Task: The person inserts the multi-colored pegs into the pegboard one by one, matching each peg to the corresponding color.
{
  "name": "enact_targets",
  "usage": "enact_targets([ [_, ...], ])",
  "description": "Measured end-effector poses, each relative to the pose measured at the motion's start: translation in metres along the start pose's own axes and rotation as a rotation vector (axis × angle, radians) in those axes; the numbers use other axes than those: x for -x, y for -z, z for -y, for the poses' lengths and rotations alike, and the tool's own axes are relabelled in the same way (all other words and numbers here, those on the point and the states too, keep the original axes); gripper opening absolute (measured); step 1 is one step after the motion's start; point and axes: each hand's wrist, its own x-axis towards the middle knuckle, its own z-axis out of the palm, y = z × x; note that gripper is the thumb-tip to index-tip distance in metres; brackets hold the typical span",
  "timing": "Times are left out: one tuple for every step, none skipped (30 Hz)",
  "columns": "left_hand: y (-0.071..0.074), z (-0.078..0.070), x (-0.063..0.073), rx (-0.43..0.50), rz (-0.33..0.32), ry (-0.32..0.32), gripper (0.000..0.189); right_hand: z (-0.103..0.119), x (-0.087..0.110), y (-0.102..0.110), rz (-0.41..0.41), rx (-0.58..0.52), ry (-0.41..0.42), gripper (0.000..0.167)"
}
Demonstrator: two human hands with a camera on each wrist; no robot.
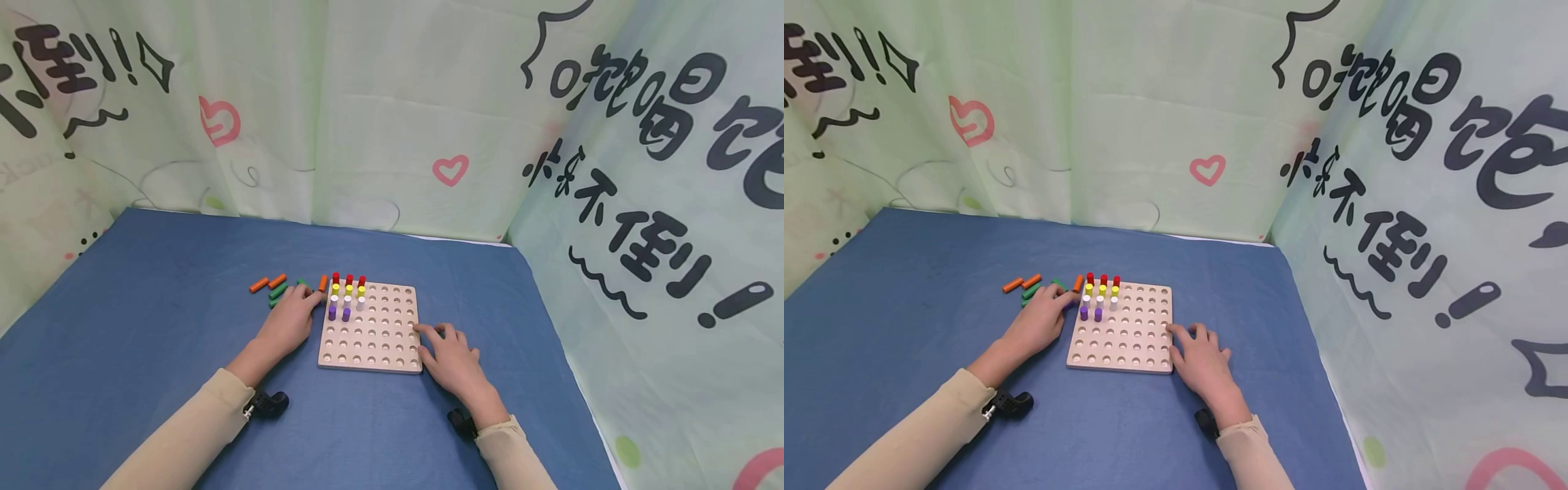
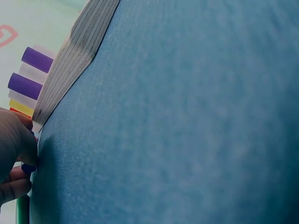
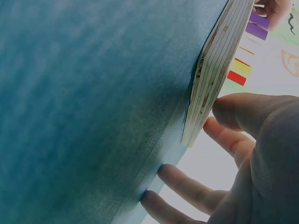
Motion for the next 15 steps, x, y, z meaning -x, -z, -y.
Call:
enact_targets([
  [0.0001,0.0000,0.0004,-0.001,0.000,0.003,0.042,0.0003,-0.0002,-0.0004,0.001,-0.001,-0.001,0.043],
  [0.0002,-0.0002,0.0007,-0.001,0.000,0.006,0.041,0.0003,-0.0002,-0.0004,0.001,0.000,-0.002,0.043],
  [0.0004,-0.0005,0.0009,0.001,-0.001,0.010,0.041,0.0005,-0.0002,-0.0005,0.000,0.000,-0.002,0.043],
  [0.0004,-0.0005,0.0012,0.003,-0.002,0.015,0.040,0.0007,-0.0005,-0.0008,0.001,0.000,-0.003,0.043],
  [0.0005,-0.0009,0.0013,0.006,-0.004,0.017,0.040,0.0007,-0.0007,-0.0008,0.000,0.000,-0.003,0.043],
  [0.0007,-0.0011,0.0016,0.009,-0.007,0.018,0.039,0.0006,-0.0007,-0.0008,0.000,0.000,-0.003,0.043],
  [0.0007,-0.0011,0.0017,0.013,-0.012,0.016,0.038,0.0005,-0.0008,-0.0007,0.001,0.001,-0.003,0.043],
  [0.0008,-0.0011,0.0018,0.019,-0.017,0.012,0.038,0.0004,-0.0008,-0.0006,0.002,0.002,-0.002,0.043],
  [0.0012,-0.0011,0.0019,0.022,-0.022,0.006,0.037,0.0004,-0.0010,-0.0008,0.003,0.001,-0.002,0.043],
  [0.0016,-0.0011,0.0021,0.025,-0.026,0.001,0.037,0.0003,-0.0010,-0.0007,0.004,0.000,-0.001,0.043],
  [0.0023,-0.0015,0.0022,0.028,-0.030,-0.004,0.037,0.0003,-0.0009,-0.0006,0.004,0.000,-0.001,0.043],
  [0.0029,-0.0020,0.0020,0.031,-0.033,-0.007,0.036,0.0002,-0.0008,-0.0006,0.005,-0.001,0.000,0.043],
  [0.0036,-0.0026,0.0019,0.033,-0.035,-0.008,0.036,0.0002,-0.0008,-0.0006,0.004,-0.001,0.000,0.043],
  [0.0044,-0.0034,0.0017,0.036,-0.034,-0.006,0.036,0.0003,-0.0008,-0.0005,0.004,-0.001,-0.001,0.043],
  [0.0052,-0.0044,0.0015,0.038,-0.034,-0.003,0.036,0.0003,-0.0007,-0.0005,0.003,-0.001,-0.001,0.043],
])
